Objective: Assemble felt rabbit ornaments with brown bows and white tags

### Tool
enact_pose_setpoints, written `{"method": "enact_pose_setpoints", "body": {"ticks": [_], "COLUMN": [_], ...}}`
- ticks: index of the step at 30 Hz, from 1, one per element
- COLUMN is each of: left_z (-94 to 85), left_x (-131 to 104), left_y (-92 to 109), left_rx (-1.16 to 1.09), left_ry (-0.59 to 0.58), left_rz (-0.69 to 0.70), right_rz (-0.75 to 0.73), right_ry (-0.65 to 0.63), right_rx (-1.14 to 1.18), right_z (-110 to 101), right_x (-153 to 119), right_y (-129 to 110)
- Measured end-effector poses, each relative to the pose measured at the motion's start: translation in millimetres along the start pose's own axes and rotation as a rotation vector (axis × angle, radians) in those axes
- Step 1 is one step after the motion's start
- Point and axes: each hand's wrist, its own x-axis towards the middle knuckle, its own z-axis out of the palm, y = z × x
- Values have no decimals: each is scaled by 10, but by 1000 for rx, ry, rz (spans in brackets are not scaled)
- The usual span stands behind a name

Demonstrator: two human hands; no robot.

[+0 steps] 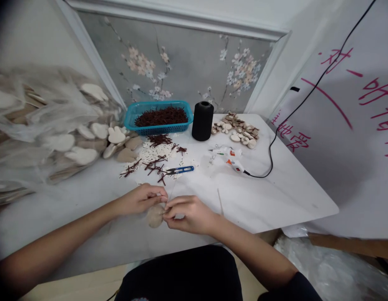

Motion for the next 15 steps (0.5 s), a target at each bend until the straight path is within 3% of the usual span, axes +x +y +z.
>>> {"method": "enact_pose_setpoints", "body": {"ticks": [3, 5, 9, 13, 15], "left_z": [124, 236, 446, 499, 443], "left_x": [-6, -44, -229, -400, -412], "left_y": [-63, -74, -25, 104, 182], "left_rx": [-159, -144, 223, 685, 855], "left_ry": [55, 92, 169, 184, 171], "left_rz": [-78, -73, 32, 275, 303], "right_rz": [-13, 15, 129, 153, 146], "right_ry": [18, 57, 158, 18, -55], "right_rx": [12, 16, -10, -79, -123], "right_z": [-36, -51, -55, -45, -48], "right_x": [34, 52, 53, 15, 1], "right_y": [-3, 4, 34, 36, 20]}}
